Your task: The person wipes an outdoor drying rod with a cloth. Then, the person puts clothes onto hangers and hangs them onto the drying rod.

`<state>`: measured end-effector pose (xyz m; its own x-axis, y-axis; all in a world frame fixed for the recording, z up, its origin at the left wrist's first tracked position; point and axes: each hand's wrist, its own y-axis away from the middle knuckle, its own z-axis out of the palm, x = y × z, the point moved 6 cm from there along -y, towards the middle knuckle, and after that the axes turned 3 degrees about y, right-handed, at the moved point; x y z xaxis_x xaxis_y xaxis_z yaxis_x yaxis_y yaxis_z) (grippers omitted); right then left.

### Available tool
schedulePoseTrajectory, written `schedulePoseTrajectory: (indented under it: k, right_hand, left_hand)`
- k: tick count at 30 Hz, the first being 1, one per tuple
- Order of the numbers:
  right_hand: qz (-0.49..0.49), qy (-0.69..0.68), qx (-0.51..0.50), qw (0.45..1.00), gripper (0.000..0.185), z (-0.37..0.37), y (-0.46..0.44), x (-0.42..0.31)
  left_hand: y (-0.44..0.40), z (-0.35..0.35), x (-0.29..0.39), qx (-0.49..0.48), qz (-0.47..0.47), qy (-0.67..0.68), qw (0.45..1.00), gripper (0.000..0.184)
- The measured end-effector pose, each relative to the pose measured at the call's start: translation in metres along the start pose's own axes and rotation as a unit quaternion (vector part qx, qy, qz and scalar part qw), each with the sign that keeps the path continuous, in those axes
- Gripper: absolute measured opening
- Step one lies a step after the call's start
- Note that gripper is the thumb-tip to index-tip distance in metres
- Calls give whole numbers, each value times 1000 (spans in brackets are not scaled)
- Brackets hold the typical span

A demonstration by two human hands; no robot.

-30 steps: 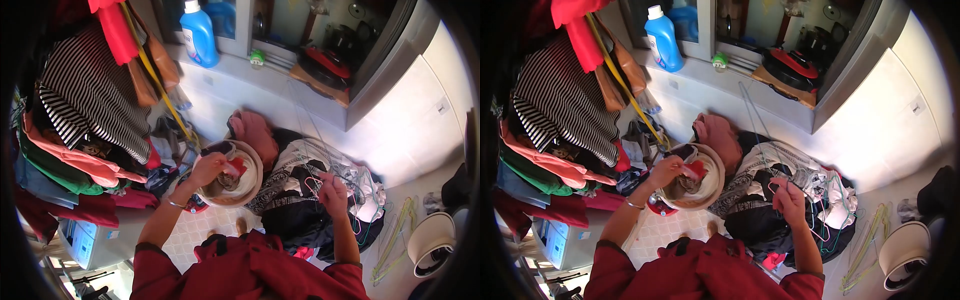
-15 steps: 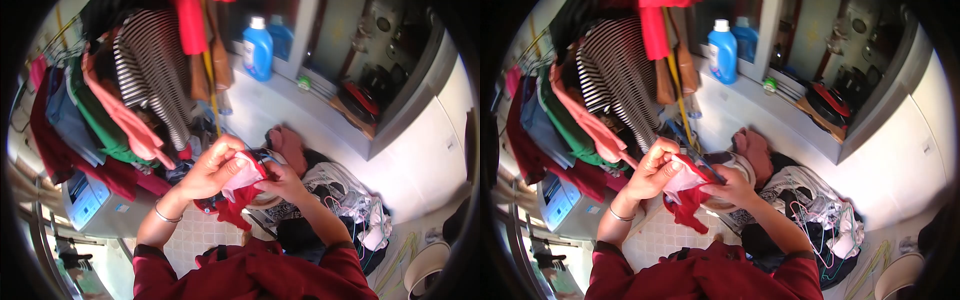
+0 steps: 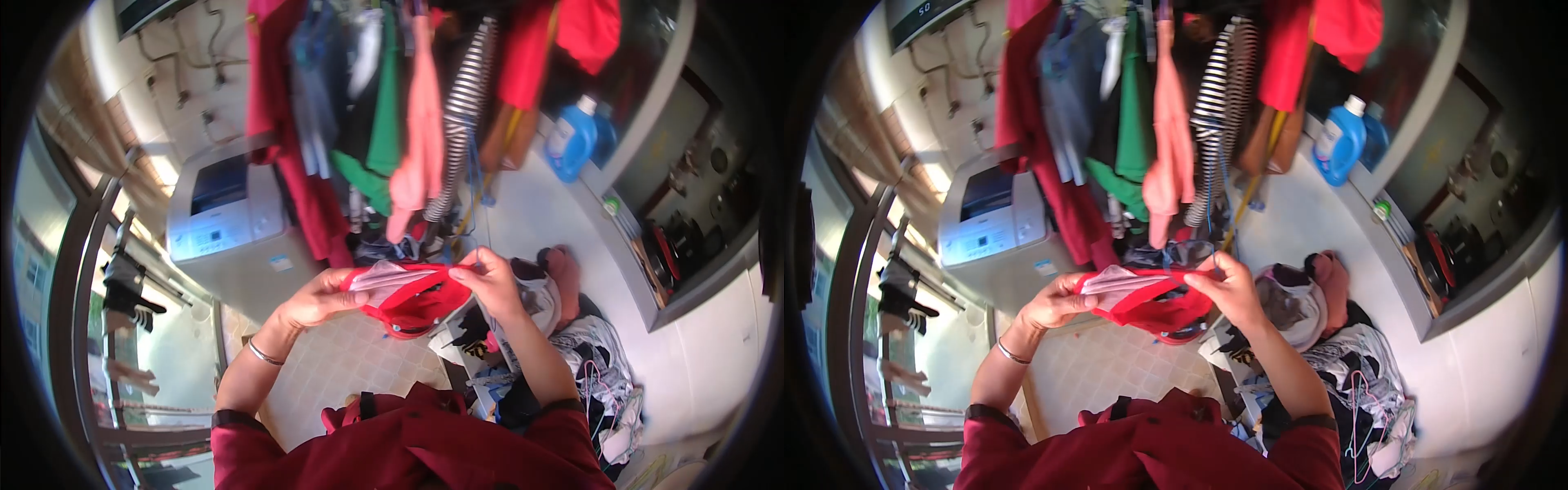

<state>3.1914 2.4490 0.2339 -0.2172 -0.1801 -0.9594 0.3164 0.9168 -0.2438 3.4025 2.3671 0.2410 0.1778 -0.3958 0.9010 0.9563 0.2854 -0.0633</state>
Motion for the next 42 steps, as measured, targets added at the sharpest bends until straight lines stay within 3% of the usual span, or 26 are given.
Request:
schedulePoseTrajectory:
  k: [2,5,8,10,12,19,23,26,28,29,30,32,34,35,38,39,40,42]
  right_hand:
    - [36,-2,-62,997,10,43,-3,13]
    - [16,14,-101,995,14,99,-7,9]
    - [-85,166,-76,979,27,131,-7,-17]
    - [-39,43,-50,997,30,138,-1,-9]
    - [-2,144,-117,983,33,136,9,-22]
    - [104,186,-269,939,31,126,35,-48]
    - [80,173,-324,927,31,149,30,-56]
    - [8,164,-324,932,31,175,20,-55]
    - [-45,139,-336,930,31,193,9,-52]
    - [-76,143,-329,930,29,202,2,-56]
    - [-43,148,-343,927,27,207,-3,-54]
    - [-91,175,-308,931,25,218,-18,-46]
    - [-236,228,-186,926,24,218,-34,-41]
    - [-353,240,-105,898,26,213,-31,-59]
    - [-511,239,88,821,24,180,0,-87]
    - [-549,159,79,817,21,170,16,-67]
    - [-547,113,-27,829,34,175,24,-60]
    - [-402,152,-188,883,37,210,35,-29]
  left_hand:
    - [28,-13,2,62,-24,71,995,33]
    - [60,-41,-11,47,-75,-129,988,21]
    - [104,-57,19,113,-29,-22,993,22]
    - [136,-87,29,200,-15,-98,975,23]
    - [161,-99,43,227,-57,-290,928,23]
    - [213,-135,34,316,-64,-251,913,26]
    - [211,-134,41,327,-63,-262,906,26]
    - [197,-121,51,330,-66,-269,902,28]
    - [177,-95,63,300,-35,-208,930,30]
    - [169,-98,60,285,-48,-267,919,33]
    - [155,-91,65,249,18,-342,906,34]
    - [133,-64,74,184,76,-415,888,34]
    - [122,-62,71,174,65,-483,856,31]
    - [119,-66,72,218,57,-474,851,29]
    - [114,-60,84,277,56,-413,866,22]
    - [112,-55,89,282,77,-386,875,19]
    - [111,-53,93,286,97,-358,884,17]
    - [107,-49,97,277,112,-362,883,16]
